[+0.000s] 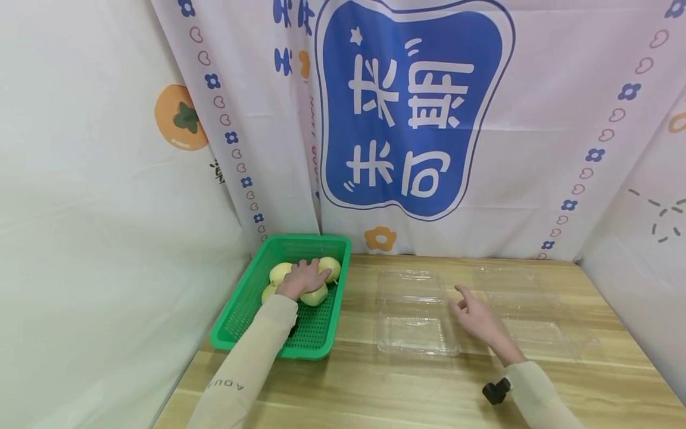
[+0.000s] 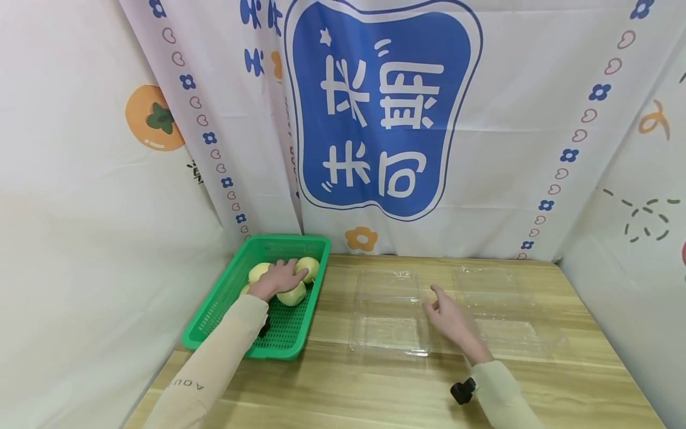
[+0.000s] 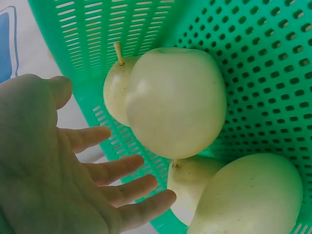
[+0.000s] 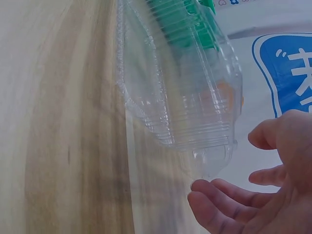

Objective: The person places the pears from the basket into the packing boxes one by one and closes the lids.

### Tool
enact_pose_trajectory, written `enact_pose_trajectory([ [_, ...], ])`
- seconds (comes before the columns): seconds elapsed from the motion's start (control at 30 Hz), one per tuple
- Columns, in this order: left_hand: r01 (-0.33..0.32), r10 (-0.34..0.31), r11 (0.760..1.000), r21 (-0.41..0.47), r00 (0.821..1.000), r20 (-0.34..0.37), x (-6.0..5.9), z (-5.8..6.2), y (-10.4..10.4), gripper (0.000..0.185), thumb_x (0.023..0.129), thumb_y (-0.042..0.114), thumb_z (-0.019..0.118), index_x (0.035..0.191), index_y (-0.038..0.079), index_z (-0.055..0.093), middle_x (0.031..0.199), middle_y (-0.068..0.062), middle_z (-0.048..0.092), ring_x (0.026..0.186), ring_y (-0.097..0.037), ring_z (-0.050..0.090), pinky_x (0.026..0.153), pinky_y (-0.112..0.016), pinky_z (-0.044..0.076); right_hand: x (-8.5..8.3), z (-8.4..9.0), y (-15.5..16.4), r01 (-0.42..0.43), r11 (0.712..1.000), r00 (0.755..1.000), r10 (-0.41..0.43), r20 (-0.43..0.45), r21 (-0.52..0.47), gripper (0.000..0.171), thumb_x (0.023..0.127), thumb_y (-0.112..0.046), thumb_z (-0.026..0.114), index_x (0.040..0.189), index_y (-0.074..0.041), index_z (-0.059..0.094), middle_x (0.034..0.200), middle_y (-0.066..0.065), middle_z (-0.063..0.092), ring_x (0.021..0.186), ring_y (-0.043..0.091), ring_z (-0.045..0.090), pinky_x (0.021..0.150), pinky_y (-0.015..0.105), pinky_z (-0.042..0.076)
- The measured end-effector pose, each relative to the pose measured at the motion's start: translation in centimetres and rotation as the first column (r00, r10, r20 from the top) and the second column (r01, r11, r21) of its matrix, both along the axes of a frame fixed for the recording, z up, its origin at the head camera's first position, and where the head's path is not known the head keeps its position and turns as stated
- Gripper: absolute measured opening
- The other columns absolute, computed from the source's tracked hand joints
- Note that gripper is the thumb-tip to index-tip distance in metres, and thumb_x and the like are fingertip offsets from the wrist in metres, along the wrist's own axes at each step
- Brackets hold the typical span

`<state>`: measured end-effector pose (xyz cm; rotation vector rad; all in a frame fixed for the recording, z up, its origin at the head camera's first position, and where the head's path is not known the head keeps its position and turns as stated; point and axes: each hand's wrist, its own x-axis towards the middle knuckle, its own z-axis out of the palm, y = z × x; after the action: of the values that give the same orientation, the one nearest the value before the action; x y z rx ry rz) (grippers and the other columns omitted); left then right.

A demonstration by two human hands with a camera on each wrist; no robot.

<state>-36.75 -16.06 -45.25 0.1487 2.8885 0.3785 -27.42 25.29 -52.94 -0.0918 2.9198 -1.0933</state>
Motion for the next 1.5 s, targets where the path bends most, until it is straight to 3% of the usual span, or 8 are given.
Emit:
enact_pose_trajectory([
  [0.33,-0.018,0.016,0.999,0.032,0.999,0.047,0.5,-1.0,-0.4,0.070,0.102,0.051,0.035,0.155,0.007,0.024,0.158,-0.030,0.022,0.141,-0.052,0.027,0.111,-0.064,0.029,0.6,-0.5,-0.7,-0.010,0.997,1.000,0.009,-0.005,-0.080,0.061,0.101,-0.026,0.052,0.149,0.003,0.028,0.107,0.023,0.067,0.088,0.026,0.065,0.074,0.040,0.055],
  [0.67,-0.001,0.002,1.000,-0.030,0.998,0.055,0.2,-1.5,0.1,0.074,0.100,0.050,0.043,0.155,0.005,0.023,0.156,-0.030,0.025,0.136,-0.049,0.039,0.107,-0.059,0.038,0.4,-0.9,-0.9,-0.016,0.999,1.000,0.016,-0.007,-0.052,0.061,0.101,-0.029,0.050,0.149,0.004,0.030,0.107,0.022,0.068,0.095,0.030,0.066,0.083,0.048,0.054],
  [0.87,0.026,-0.022,0.998,-0.056,0.998,0.064,-0.6,-0.9,1.3,0.076,0.098,0.046,0.053,0.153,0.001,0.027,0.156,-0.030,0.028,0.140,-0.045,0.036,0.107,-0.056,0.040,0.0,-0.7,-0.2,-0.017,0.996,1.000,0.018,0.014,-0.093,0.062,0.102,-0.027,0.049,0.149,0.006,0.025,0.100,0.021,0.068,0.075,0.021,0.064,0.068,0.035,0.053],
  [1.0,0.025,-0.019,0.997,-0.073,0.997,0.077,-0.8,-0.9,1.4,0.076,0.096,0.045,0.057,0.151,-0.001,0.032,0.154,-0.028,0.031,0.142,-0.042,0.034,0.108,-0.054,0.040,0.0,-0.6,-0.2,-0.011,0.989,0.999,0.017,0.044,-0.146,0.063,0.102,-0.027,0.049,0.151,0.004,0.022,0.098,0.020,0.067,0.061,0.020,0.059,0.056,0.033,0.051],
  [1.13,0.019,-0.007,0.995,-0.097,0.992,0.123,-0.6,-1.1,1.1,0.075,0.095,0.040,0.057,0.150,-0.003,0.031,0.153,-0.028,0.033,0.141,-0.041,0.036,0.108,-0.053,0.040,0.2,-1.1,-0.6,-0.013,0.986,0.996,0.026,0.080,-0.166,0.064,0.102,-0.028,0.049,0.152,0.003,0.021,0.102,0.021,0.067,0.057,0.018,0.059,0.053,0.033,0.052],
  [1.33,0.015,0.002,0.996,-0.090,0.983,0.185,-0.5,-0.9,0.8,0.082,0.095,0.040,0.057,0.154,-0.003,0.020,0.156,-0.030,0.024,0.145,-0.041,0.027,0.112,-0.052,0.036,0.3,-1.7,-1.4,-0.003,0.983,0.998,0.016,0.065,-0.183,0.064,0.102,-0.026,0.050,0.152,0.002,0.022,0.103,0.021,0.067,0.049,0.019,0.057,0.049,0.034,0.050],
  [1.5,-0.009,0.022,0.997,-0.076,0.986,0.165,-0.3,-1.1,0.5,0.079,0.096,0.040,0.055,0.154,-0.001,0.020,0.157,-0.028,0.024,0.145,-0.041,0.028,0.112,-0.054,0.036,0.4,-1.7,-1.7,0.000,0.984,0.998,0.010,0.055,-0.179,0.062,0.102,-0.026,0.049,0.151,0.002,0.024,0.106,0.023,0.066,0.047,0.018,0.056,0.052,0.033,0.051],
])
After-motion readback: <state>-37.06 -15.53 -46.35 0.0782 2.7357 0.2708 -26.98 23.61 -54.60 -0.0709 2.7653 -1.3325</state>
